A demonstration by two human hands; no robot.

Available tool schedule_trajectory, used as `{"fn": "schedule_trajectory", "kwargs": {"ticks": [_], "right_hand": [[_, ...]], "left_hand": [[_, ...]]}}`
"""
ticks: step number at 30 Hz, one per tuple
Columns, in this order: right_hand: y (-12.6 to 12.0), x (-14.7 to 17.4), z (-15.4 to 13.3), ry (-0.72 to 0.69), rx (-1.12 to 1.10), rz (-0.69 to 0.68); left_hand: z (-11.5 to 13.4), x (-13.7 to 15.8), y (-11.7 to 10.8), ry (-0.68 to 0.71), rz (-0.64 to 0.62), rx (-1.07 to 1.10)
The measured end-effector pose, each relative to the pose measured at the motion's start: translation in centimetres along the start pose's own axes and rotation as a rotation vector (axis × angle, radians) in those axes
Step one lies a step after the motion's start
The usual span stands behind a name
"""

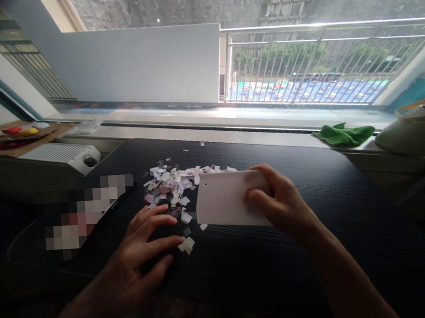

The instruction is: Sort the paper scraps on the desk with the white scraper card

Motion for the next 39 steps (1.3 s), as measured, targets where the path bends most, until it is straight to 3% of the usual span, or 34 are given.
{"fn": "schedule_trajectory", "kwargs": {"ticks": [5, 10, 14, 19, 25, 30, 35, 39], "right_hand": [[0.9, 0.2, -0.2, -0.049, 0.033, -0.166], [0.6, 0.2, -0.3, -0.051, 0.048, -0.132], [0.6, 0.3, -0.3, -0.072, 0.073, -0.199], [0.2, 0.2, -0.1, -0.058, 0.101, -0.084], [1.2, 0.4, -0.2, -0.089, 0.046, -0.263], [0.7, 0.3, -0.3, -0.101, 0.049, -0.164], [1.5, 0.5, -0.4, -0.133, 0.073, -0.297], [-0.7, 0.4, 0.0, -0.115, 0.196, -0.218]], "left_hand": [[-0.3, 0.0, 0.2, -0.023, 0.049, 0.026], [-0.3, 0.0, 0.1, -0.020, 0.067, 0.025], [-0.1, 0.0, 0.0, 0.009, 0.037, 0.017], [0.0, 0.0, -0.1, -0.004, 0.045, 0.026], [-0.4, 0.0, 0.0, -0.047, 0.136, 0.031], [-0.6, -0.1, 0.0, -0.055, 0.179, 0.030], [-0.6, -0.1, -0.1, -0.037, 0.191, 0.016], [-0.7, -0.1, 0.1, -0.051, 0.200, 0.028]]}}
Point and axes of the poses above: each hand's wrist, its own x-axis away from the middle knuckle, its own y-axis out of the palm, z = x × y, the point moved 2 cm from there along -x, towards the middle knuckle, and after that the axes turned 3 degrees about y, right-handed, at the moved point
